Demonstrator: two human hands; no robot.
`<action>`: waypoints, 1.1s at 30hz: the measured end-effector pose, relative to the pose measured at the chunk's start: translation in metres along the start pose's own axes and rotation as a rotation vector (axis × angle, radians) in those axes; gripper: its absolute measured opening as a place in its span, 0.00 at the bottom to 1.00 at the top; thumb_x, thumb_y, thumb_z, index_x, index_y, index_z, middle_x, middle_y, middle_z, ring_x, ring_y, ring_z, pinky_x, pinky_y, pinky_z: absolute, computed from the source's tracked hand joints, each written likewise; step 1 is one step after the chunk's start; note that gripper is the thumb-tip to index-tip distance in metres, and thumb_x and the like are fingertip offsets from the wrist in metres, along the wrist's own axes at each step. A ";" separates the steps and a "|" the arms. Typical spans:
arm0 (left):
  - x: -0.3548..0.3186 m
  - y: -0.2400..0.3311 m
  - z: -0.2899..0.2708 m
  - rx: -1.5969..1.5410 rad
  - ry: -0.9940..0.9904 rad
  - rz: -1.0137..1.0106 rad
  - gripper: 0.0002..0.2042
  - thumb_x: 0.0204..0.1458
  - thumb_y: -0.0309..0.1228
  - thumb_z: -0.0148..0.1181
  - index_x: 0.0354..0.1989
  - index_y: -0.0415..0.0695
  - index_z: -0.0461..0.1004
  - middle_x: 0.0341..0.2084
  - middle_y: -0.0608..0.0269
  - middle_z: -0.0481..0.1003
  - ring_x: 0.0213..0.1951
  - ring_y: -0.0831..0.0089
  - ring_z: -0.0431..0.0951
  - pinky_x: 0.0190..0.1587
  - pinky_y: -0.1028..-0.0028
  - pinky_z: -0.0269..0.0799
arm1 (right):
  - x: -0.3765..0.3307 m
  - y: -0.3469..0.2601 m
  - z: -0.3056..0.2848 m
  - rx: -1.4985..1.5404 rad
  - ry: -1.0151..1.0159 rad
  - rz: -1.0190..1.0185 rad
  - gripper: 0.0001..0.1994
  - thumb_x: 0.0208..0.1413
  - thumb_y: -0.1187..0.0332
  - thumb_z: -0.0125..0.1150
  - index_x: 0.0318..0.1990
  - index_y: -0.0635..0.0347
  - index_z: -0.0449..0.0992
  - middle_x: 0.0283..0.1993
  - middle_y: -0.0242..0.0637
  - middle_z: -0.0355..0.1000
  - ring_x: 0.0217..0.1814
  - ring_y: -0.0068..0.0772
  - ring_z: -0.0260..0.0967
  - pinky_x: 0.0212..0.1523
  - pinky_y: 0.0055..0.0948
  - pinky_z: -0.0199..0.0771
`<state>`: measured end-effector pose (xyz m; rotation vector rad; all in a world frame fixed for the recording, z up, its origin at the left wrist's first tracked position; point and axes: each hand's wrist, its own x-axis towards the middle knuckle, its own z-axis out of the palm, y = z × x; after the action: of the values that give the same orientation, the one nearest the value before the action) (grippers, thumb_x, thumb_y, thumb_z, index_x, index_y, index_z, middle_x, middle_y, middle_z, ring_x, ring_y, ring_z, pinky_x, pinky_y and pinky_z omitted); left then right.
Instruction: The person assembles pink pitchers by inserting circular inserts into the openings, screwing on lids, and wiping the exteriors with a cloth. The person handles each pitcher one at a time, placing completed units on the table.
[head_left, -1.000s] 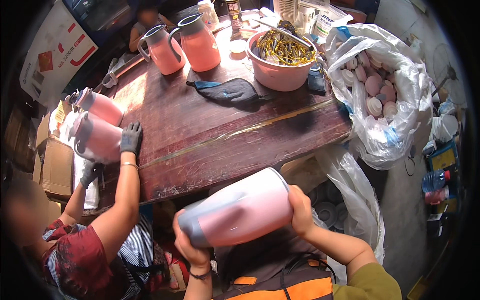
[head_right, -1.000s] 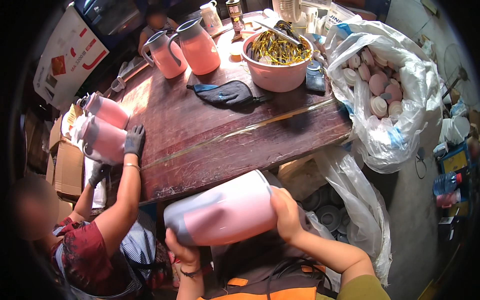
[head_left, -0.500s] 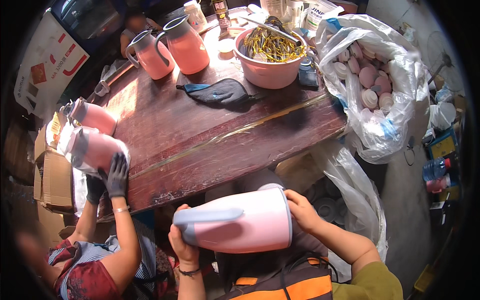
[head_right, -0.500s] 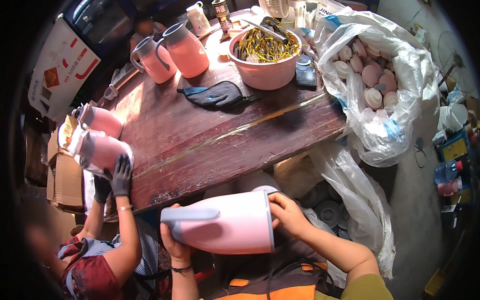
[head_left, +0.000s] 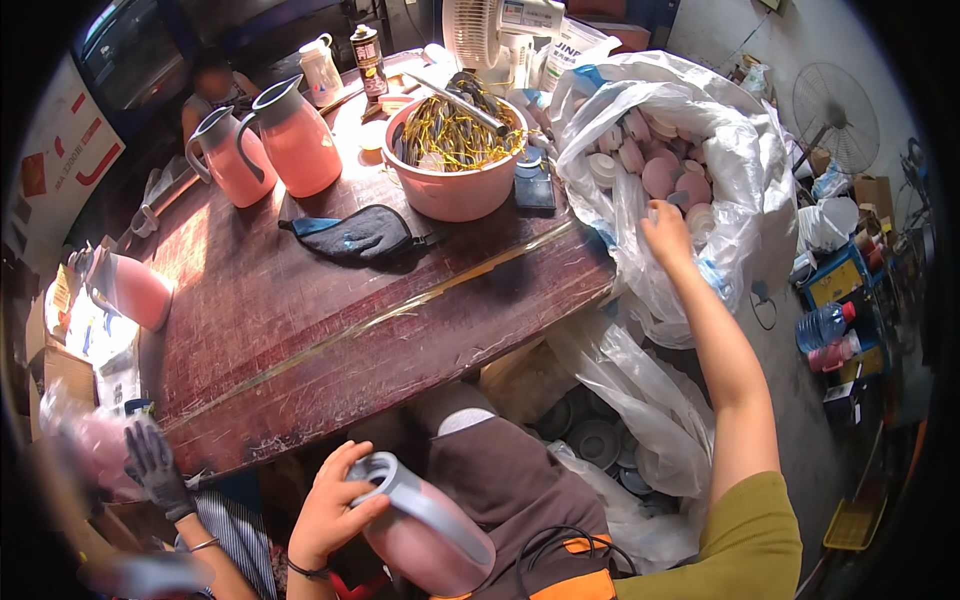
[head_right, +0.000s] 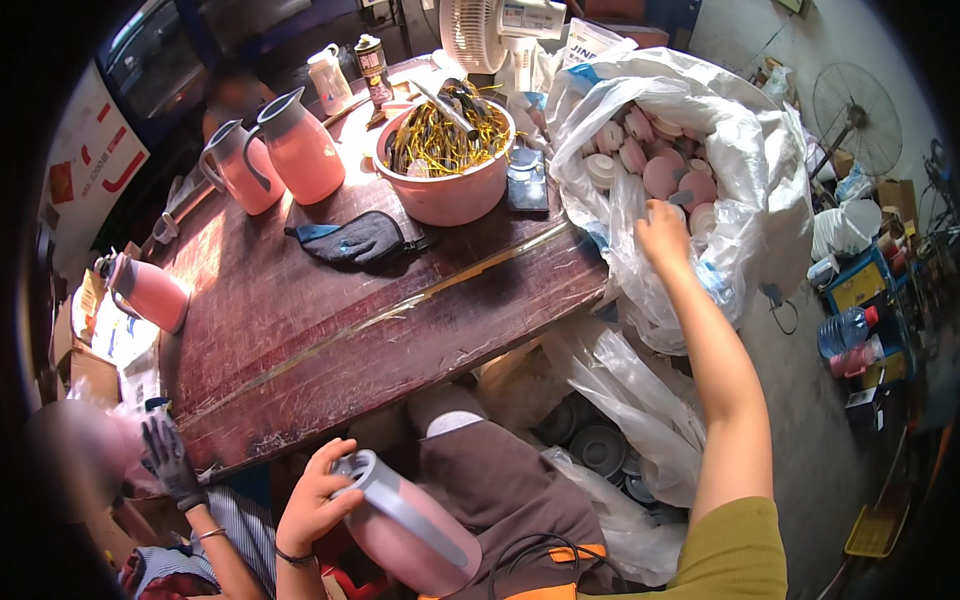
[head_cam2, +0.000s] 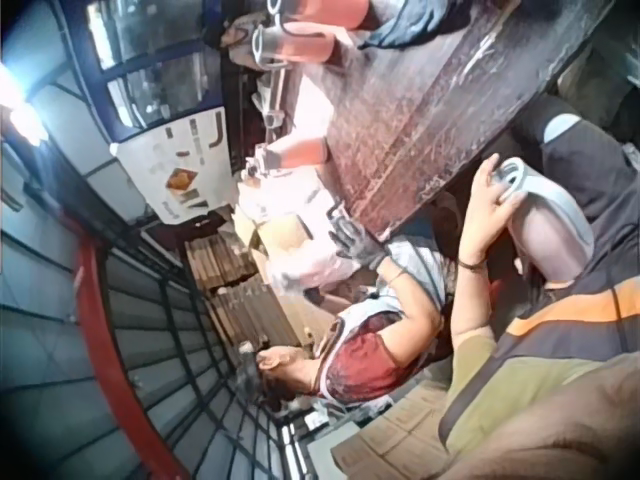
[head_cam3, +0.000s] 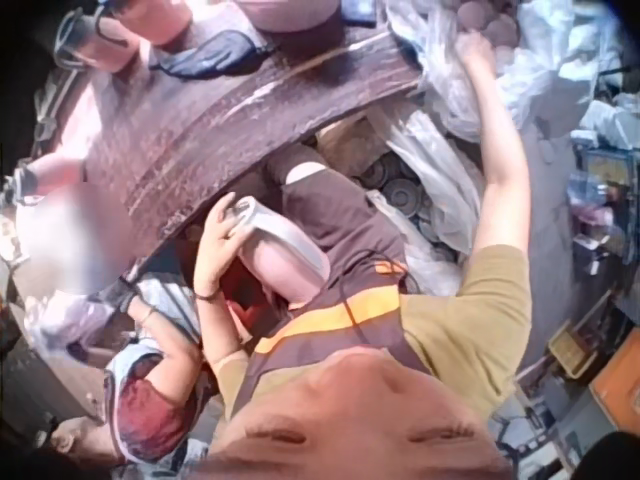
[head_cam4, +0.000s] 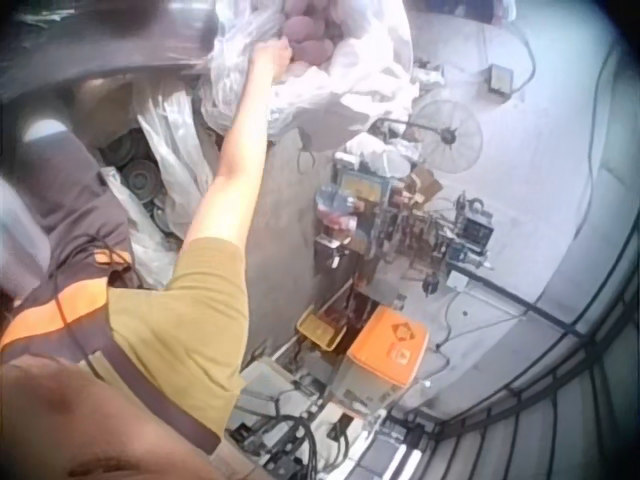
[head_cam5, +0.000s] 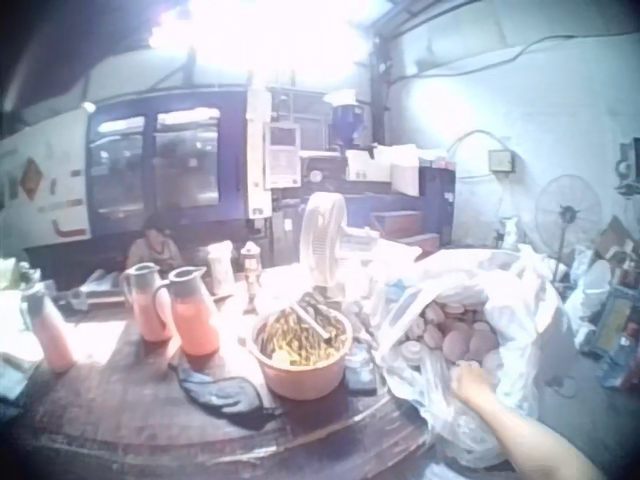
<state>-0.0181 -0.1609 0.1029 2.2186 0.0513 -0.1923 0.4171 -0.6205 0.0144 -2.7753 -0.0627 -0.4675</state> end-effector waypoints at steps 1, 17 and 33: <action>0.001 0.000 0.006 -0.027 0.040 -0.120 0.15 0.49 0.39 0.64 0.29 0.37 0.79 0.56 0.43 0.68 0.59 0.54 0.65 0.60 0.61 0.59 | 0.010 0.004 -0.001 -0.128 -0.047 0.049 0.26 0.51 0.61 0.58 0.60 0.52 0.66 0.58 0.50 0.66 0.58 0.52 0.66 0.58 0.43 0.67; 0.041 -0.018 0.034 -0.719 0.115 -0.161 0.11 0.53 0.33 0.56 0.31 0.36 0.78 0.54 0.50 0.70 0.62 0.63 0.63 0.60 0.67 0.58 | -0.084 -0.097 -0.048 0.943 0.061 -0.139 0.32 0.52 0.55 0.60 0.62 0.62 0.62 0.56 0.44 0.65 0.57 0.38 0.66 0.59 0.37 0.64; -0.021 -0.002 0.078 -0.638 0.597 -0.133 0.20 0.65 0.43 0.42 0.50 0.37 0.69 0.41 0.59 0.74 0.43 0.75 0.72 0.48 0.74 0.68 | -0.243 -0.279 -0.067 1.152 -1.184 -0.758 0.19 0.59 0.64 0.56 0.56 0.62 0.71 0.60 0.47 0.67 0.65 0.43 0.63 0.64 0.37 0.59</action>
<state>-0.0488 -0.2210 0.0574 1.5647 0.5144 0.3751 0.1394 -0.3758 0.0813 -1.4227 -1.1955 0.8549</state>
